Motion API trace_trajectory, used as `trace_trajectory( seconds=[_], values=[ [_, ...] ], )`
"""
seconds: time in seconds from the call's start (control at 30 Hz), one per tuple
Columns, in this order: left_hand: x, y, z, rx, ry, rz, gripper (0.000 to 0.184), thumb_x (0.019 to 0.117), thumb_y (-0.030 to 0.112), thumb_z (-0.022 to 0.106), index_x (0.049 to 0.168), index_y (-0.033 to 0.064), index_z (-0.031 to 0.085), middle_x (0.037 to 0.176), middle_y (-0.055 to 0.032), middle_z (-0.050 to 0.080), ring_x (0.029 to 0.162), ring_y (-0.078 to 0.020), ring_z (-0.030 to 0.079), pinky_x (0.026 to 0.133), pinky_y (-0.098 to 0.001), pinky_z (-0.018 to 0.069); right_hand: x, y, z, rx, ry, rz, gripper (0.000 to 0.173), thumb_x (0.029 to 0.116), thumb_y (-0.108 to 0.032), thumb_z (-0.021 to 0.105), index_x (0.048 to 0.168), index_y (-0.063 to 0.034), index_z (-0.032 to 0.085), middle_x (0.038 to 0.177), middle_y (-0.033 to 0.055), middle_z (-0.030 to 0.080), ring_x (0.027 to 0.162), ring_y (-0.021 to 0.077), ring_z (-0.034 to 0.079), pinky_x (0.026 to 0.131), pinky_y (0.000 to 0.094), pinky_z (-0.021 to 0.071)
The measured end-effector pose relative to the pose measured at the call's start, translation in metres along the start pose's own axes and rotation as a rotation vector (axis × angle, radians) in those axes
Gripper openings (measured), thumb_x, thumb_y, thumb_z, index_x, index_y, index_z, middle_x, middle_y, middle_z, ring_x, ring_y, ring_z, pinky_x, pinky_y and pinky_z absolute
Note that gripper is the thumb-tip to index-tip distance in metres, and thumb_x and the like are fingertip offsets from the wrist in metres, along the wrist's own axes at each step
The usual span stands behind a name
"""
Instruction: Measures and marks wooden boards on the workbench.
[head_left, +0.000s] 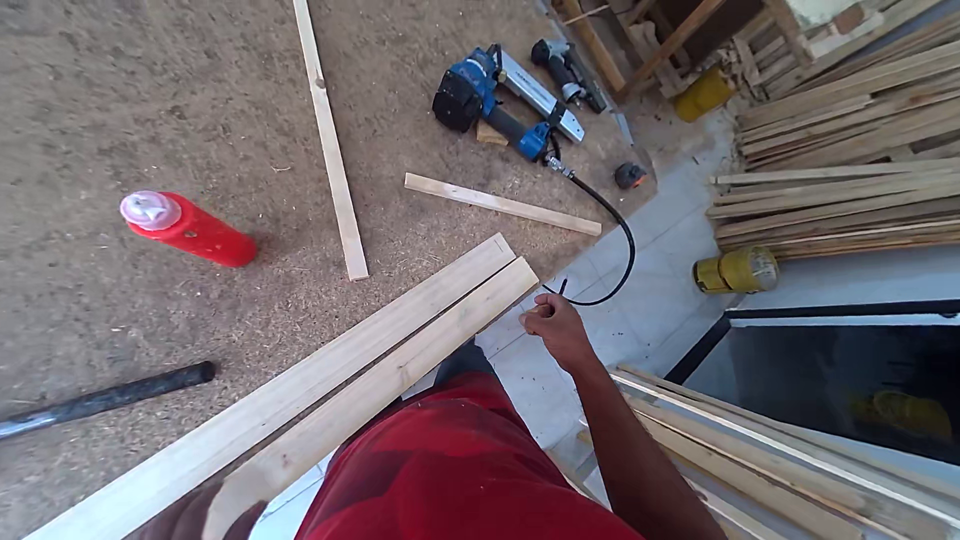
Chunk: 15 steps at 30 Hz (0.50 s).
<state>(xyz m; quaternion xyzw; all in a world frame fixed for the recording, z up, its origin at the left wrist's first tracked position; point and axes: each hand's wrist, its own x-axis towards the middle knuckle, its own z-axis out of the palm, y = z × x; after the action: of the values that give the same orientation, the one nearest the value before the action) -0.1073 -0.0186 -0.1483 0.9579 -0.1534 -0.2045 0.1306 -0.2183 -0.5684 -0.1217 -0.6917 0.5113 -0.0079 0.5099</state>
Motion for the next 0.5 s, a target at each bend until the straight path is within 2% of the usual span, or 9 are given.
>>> trace_trajectory(
  seconds=[0.07, 0.13, 0.23, 0.3, 0.4, 0.5],
  values=[
    [0.027, 0.077, 0.007, -0.185, 0.044, 0.133, 0.057, 0.0930, 0.045, 0.073, 0.129, 0.0006, 0.067, 0.130, -0.0272, 0.065, 0.124, -0.0440, 0.061, 0.104, -0.0612, 0.0494, 0.006, -0.010, -0.010, -0.091, -0.090, -0.076, 0.063, 0.0861, -0.030, 0.081, 0.139, -0.0075, 0.056, 0.107, 0.0162, 0.069, 0.087, 0.0275, 0.071, 0.078, 0.0498, 0.0626],
    [0.062, 0.169, 0.026, -0.301, 0.054, 0.254, 0.050, 0.0920, 0.037, 0.075, 0.125, 0.0003, 0.069, 0.125, -0.0231, 0.069, 0.117, -0.0405, 0.067, 0.099, -0.0617, 0.0535, 0.009, -0.024, -0.015, -0.170, -0.245, -0.126, 0.062, 0.0925, -0.035, 0.075, 0.145, -0.0102, 0.052, 0.103, 0.0140, 0.071, 0.082, 0.0261, 0.072, 0.074, 0.0499, 0.0625],
    [0.112, 0.292, 0.072, -0.449, -0.001, 0.474, 0.054, 0.0864, 0.035, 0.082, 0.129, 0.0039, 0.068, 0.126, -0.0141, 0.071, 0.118, -0.0299, 0.068, 0.101, -0.0523, 0.0560, 0.026, -0.040, -0.022, -0.213, -0.510, -0.164, 0.065, 0.0945, -0.035, 0.074, 0.147, -0.0068, 0.048, 0.100, 0.0090, 0.074, 0.079, 0.0204, 0.072, 0.072, 0.0443, 0.0628],
    [0.132, 0.356, 0.095, -0.571, -0.023, 0.557, 0.063, 0.0813, 0.034, 0.088, 0.133, 0.0059, 0.065, 0.129, -0.0106, 0.069, 0.121, -0.0230, 0.067, 0.104, -0.0462, 0.0557, 0.040, -0.040, -0.031, -0.188, -0.609, -0.179, 0.062, 0.0940, -0.039, 0.074, 0.143, -0.0069, 0.054, 0.100, 0.0095, 0.073, 0.079, 0.0197, 0.071, 0.072, 0.0425, 0.0623],
    [0.144, 0.418, 0.113, -0.745, 0.024, 0.525, 0.051, 0.0784, 0.021, 0.089, 0.123, 0.0057, 0.070, 0.124, -0.0075, 0.071, 0.116, -0.0143, 0.068, 0.102, -0.0368, 0.0581, 0.070, -0.036, -0.047, -0.213, -0.630, -0.250, 0.061, 0.0887, -0.047, 0.078, 0.134, -0.0093, 0.062, 0.096, 0.0051, 0.073, 0.082, 0.0163, 0.070, 0.076, 0.0420, 0.0617],
    [0.142, 0.448, 0.119, -0.852, 0.051, 0.409, 0.047, 0.0790, 0.015, 0.088, 0.121, 0.0054, 0.071, 0.125, -0.0075, 0.069, 0.116, -0.0147, 0.067, 0.100, -0.0361, 0.0591, 0.096, -0.034, -0.067, -0.247, -0.696, -0.292, 0.066, 0.0874, -0.050, 0.078, 0.135, -0.0083, 0.062, 0.100, 0.0051, 0.074, 0.086, 0.0162, 0.071, 0.081, 0.0441, 0.0619]
  ],
)
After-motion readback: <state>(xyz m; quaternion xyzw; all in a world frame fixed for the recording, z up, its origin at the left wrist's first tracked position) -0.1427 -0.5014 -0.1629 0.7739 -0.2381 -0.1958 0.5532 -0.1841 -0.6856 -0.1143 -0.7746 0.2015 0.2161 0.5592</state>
